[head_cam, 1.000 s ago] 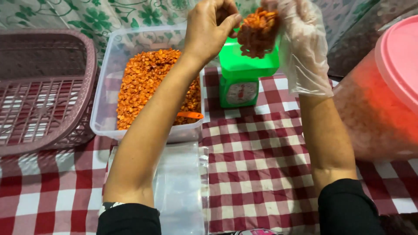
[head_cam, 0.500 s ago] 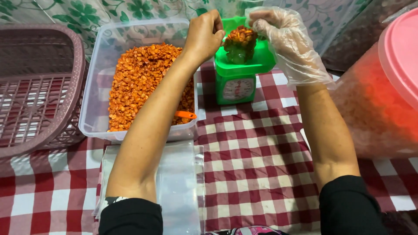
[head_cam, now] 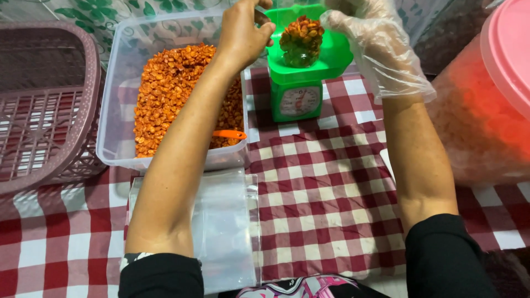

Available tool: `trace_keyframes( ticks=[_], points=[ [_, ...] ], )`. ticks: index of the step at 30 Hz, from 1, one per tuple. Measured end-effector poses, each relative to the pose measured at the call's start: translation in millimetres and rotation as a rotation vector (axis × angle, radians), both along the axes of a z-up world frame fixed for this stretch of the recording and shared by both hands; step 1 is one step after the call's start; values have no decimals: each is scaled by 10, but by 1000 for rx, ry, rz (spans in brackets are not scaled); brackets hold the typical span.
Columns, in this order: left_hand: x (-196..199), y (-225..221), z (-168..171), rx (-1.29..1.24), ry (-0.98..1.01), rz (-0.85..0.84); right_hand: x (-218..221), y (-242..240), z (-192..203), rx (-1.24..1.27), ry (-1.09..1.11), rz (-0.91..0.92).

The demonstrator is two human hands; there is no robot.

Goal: Scooping snacks from a large container into small plastic bags and weighing them on a scale.

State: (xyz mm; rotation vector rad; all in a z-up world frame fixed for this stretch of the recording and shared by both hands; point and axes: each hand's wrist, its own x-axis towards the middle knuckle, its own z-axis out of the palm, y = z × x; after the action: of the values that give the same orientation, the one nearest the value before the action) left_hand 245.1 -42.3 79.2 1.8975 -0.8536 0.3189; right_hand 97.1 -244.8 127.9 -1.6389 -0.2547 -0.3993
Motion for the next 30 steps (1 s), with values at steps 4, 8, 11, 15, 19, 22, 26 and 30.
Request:
trace_keyframes(
  ticks=[4,8,11,15,19,22,26,30],
  points=[
    [-209,318,149,7,-129,-17,-260,17,57,-221,-317,-212],
    [-715,905,375,18,-337,-26,-726,143,94,-706,-657,-623],
    [-1011,1426,271,131,-394,144,-1072,473,51,-184,-421,-37],
    [-1189,2038,-92,196,-341,304,-1242,977,49,-651,-281,107],
    [-1297,2368,-340,303,-394,509,-1177,1373,-248,-741,-613,160],
    [-1292,2410,-419,300,-395,551,-1067,1570,-338,-731,-731,1],
    [-1122,2534,-655,223,-382,545,-564,1676,-665,-859,-907,-331],
    [-1095,2559,-699,235,-289,589,-691,1701,-608,-872,-482,-63]
  ],
)
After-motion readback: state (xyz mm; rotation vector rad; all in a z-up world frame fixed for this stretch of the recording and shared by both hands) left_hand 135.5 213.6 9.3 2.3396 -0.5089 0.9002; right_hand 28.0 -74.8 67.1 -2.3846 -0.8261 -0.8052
